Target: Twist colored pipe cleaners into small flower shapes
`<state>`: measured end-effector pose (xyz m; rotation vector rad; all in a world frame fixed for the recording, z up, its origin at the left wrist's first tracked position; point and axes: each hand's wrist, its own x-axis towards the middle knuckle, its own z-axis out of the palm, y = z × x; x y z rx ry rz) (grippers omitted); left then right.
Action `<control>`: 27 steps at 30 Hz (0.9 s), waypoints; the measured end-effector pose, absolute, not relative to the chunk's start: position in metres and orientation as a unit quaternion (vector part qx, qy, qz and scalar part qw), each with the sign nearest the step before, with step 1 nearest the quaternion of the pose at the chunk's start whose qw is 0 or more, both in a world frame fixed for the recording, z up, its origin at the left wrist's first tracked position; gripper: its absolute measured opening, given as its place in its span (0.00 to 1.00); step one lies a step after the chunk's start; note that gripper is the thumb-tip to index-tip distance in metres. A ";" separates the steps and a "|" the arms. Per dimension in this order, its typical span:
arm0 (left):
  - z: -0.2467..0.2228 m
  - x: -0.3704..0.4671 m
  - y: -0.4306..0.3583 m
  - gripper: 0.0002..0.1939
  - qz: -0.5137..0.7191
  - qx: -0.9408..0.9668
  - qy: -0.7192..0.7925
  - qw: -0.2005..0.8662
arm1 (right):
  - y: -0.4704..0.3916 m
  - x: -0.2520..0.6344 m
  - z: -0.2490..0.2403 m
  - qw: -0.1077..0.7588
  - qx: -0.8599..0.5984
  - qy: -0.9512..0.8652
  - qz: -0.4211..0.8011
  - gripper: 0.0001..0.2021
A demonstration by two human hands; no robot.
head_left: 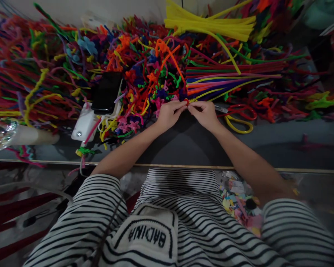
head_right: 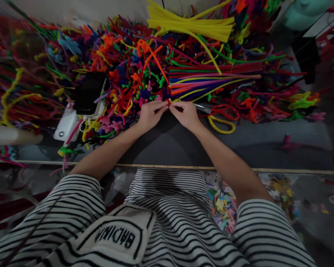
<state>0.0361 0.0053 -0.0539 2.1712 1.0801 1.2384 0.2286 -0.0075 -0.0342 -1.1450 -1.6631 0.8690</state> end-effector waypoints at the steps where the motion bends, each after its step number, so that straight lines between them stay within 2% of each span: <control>1: -0.053 0.036 0.005 0.13 0.438 0.784 0.388 0.206 | -0.006 0.228 -0.036 0.466 -0.458 -0.663 0.365 0.15; 9: -0.051 0.043 0.001 0.27 0.448 0.805 0.355 0.158 | 0.002 0.233 -0.036 0.486 -0.433 -0.646 0.399 0.21; 13: -0.057 0.048 0.008 0.27 0.401 0.828 0.355 0.167 | 0.004 0.239 -0.036 0.498 -0.448 -0.643 0.372 0.18; 18: -0.070 0.044 0.026 0.30 0.363 0.866 0.260 0.227 | 0.005 0.245 -0.035 0.465 -0.483 -0.664 0.331 0.10; 27: -0.087 0.045 0.022 0.37 0.308 0.891 0.286 0.173 | 0.000 0.243 -0.030 0.447 -0.512 -0.677 0.282 0.12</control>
